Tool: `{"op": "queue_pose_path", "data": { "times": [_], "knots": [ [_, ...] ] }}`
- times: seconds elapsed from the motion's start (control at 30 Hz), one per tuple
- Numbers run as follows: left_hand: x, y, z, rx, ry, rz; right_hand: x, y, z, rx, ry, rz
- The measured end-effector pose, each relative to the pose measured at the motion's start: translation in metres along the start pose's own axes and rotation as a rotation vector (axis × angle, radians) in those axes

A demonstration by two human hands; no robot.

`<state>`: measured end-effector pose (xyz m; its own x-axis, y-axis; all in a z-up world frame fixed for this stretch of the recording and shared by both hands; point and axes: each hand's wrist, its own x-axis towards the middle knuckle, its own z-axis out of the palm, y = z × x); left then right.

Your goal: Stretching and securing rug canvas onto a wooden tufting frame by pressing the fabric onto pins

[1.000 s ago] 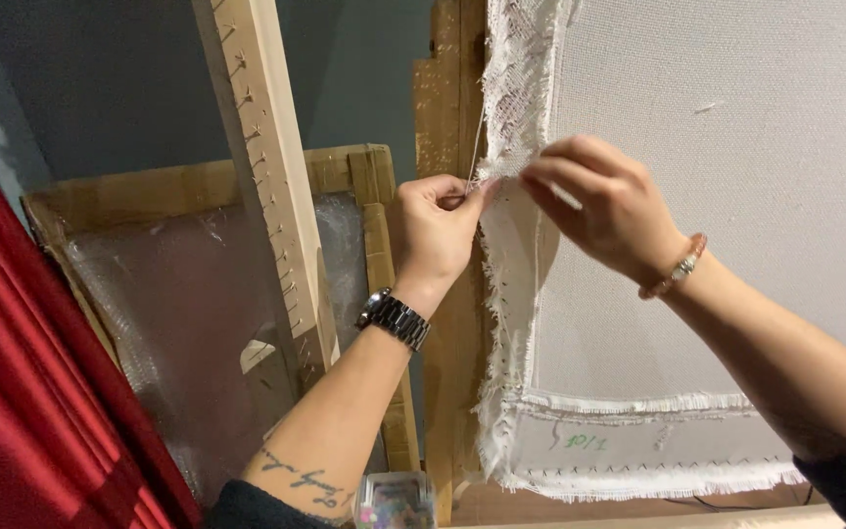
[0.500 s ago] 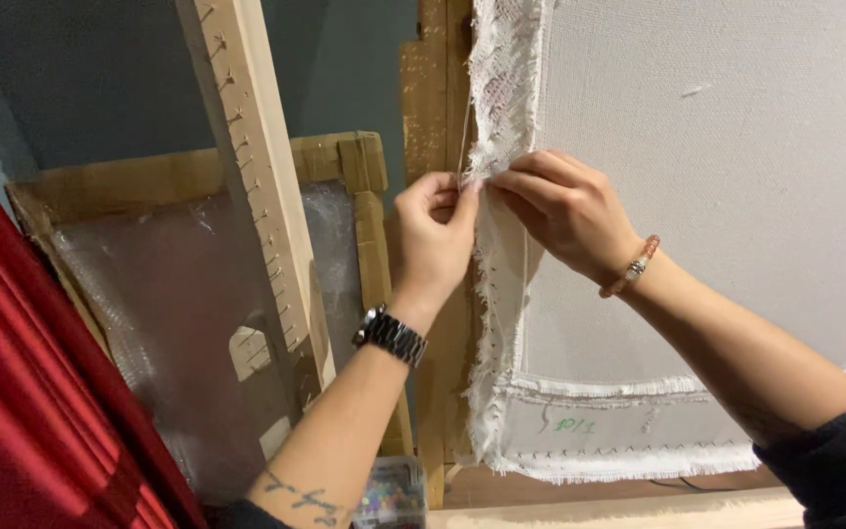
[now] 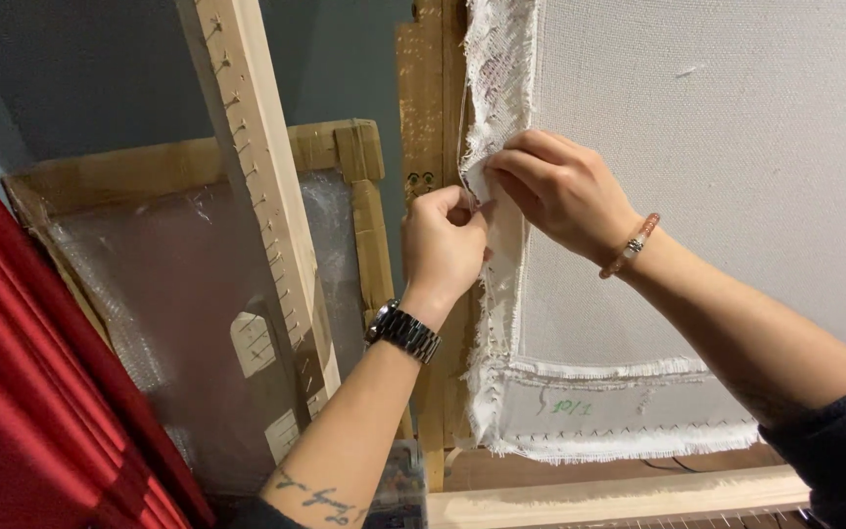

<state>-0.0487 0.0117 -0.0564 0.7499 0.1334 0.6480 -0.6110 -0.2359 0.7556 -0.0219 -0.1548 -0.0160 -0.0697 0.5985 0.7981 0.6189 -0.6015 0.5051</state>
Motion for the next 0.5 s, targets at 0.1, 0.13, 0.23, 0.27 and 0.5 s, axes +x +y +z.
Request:
{"op": "queue_pose_path", "data": {
  "times": [0.1,0.13,0.23,0.27,0.5],
  "knots": [
    [-0.004,0.010,-0.006,-0.094,-0.044,0.013,0.003,-0.002,-0.001,-0.021,-0.014,0.001],
    [-0.002,0.006,-0.004,-0.095,-0.045,0.015,0.003,-0.002,0.000,-0.023,-0.013,0.001],
    [0.003,-0.002,-0.002,-0.036,-0.034,0.041,0.002,-0.001,0.006,-0.047,-0.007,-0.005],
    [0.003,-0.002,-0.002,0.003,-0.029,0.053,0.000,0.000,0.008,-0.062,0.005,-0.009],
    [0.009,0.000,-0.002,-0.001,-0.070,-0.016,-0.003,0.004,0.011,-0.067,0.007,-0.024]
  ]
}}
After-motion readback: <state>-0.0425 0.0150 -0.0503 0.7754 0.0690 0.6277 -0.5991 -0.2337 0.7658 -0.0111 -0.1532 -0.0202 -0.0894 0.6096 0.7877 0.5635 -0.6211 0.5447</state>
